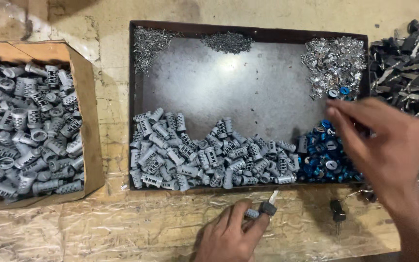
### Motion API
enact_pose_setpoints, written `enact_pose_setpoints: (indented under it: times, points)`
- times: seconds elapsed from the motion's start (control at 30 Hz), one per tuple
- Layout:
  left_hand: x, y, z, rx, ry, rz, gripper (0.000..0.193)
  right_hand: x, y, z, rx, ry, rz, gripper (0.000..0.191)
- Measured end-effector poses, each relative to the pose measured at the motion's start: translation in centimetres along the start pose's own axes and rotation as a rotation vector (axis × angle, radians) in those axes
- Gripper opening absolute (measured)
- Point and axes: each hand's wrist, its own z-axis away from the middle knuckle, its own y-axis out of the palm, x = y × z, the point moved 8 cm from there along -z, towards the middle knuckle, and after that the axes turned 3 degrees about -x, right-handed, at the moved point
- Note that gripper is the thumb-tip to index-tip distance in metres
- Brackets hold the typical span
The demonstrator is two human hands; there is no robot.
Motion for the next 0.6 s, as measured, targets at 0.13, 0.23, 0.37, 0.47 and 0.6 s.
enact_pose_setpoints:
  times: [0.13,0.23,0.37,0.47,0.6]
  points:
    - [1.1,0.1,1.4,-0.020,-0.056,-0.038,0.047,-1.0,3.1,-5.7,-0.021,-0.227,0.152,0.015]
    - [2.8,-1.5,2.1,-0.157,-0.218,0.082,0.038,-0.4,5.8,-7.8,0.033,-0.267,0.176,0.010]
    - [3.7,-4.6,2.1,-0.442,-0.291,0.212,0.017,0.6,7.0,-7.3,0.104,-0.221,0.200,0.008]
    - [4.4,-4.6,1.9,-0.420,-0.445,0.382,0.011,-0.4,7.0,-5.9,0.193,-0.074,0.046,0.019]
    - [3.9,-5.1,1.6,-0.442,-0.427,0.430,0.011,-2.6,5.6,-4.5,0.140,0.018,-0.022,0.017]
